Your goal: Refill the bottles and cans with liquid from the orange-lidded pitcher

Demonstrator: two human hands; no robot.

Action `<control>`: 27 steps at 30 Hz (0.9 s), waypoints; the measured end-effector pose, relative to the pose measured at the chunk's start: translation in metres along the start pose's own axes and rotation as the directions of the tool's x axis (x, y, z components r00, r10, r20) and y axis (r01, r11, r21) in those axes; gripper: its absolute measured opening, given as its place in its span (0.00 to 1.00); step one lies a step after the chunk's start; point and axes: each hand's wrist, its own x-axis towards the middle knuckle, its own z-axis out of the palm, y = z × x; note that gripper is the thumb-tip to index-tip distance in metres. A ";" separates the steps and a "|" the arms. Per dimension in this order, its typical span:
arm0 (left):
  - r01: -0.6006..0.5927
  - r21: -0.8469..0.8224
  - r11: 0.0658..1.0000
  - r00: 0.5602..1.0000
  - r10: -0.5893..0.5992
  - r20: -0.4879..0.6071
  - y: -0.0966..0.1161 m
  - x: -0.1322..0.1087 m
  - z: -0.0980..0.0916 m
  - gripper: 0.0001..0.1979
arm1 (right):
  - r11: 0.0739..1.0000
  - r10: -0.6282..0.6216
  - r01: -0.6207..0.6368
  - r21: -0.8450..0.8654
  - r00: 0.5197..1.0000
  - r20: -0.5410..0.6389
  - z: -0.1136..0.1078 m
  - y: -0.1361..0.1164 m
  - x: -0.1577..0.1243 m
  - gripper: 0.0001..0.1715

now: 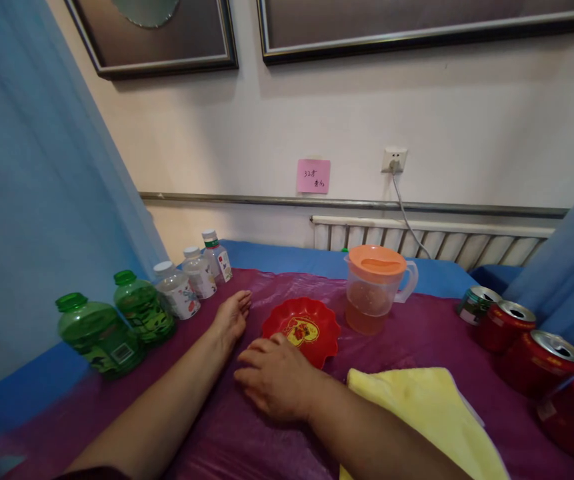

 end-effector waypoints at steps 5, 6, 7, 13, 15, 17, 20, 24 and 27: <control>0.145 -0.047 0.988 0.989 -0.145 0.009 0.015 0.007 -0.006 0.19 | 0.976 -0.184 0.154 0.156 0.961 0.206 0.013 -0.012 -0.003 0.29; 0.181 -0.051 0.982 0.984 -0.181 0.007 0.019 0.008 -0.008 0.19 | 0.974 -0.175 0.137 0.180 0.959 0.221 0.016 -0.012 -0.004 0.30; 0.217 -0.054 0.975 0.976 -0.217 0.004 0.023 0.010 -0.009 0.19 | 0.973 -0.163 0.117 0.200 0.960 0.227 0.019 -0.012 -0.005 0.30; 0.376 -0.040 0.926 0.925 -0.377 -0.045 0.043 0.018 -0.015 0.16 | 0.966 -0.145 0.091 0.240 0.965 0.218 0.024 -0.009 -0.007 0.31; 0.388 -0.030 0.921 0.919 -0.389 -0.065 0.044 0.019 -0.014 0.14 | 0.968 -0.141 0.086 0.234 0.963 0.229 0.024 -0.010 -0.007 0.30; 0.386 -0.017 0.922 0.919 -0.387 -0.081 0.043 0.020 -0.012 0.15 | 0.970 -0.132 0.076 0.233 0.964 0.232 0.024 -0.011 -0.008 0.30; 0.371 0.009 0.929 0.924 -0.368 -0.103 0.040 0.022 -0.008 0.18 | 0.968 -0.108 0.049 0.245 0.967 0.233 0.023 -0.012 -0.009 0.30; 0.341 0.051 0.939 0.934 -0.332 -0.130 0.034 0.022 -0.001 0.20 | 0.963 -0.107 0.035 0.269 0.961 0.257 0.020 -0.012 -0.010 0.31; 0.308 0.075 0.949 0.947 -0.298 -0.119 0.032 0.017 0.002 0.19 | 0.961 -0.113 0.036 0.275 0.956 0.271 0.017 -0.013 -0.009 0.31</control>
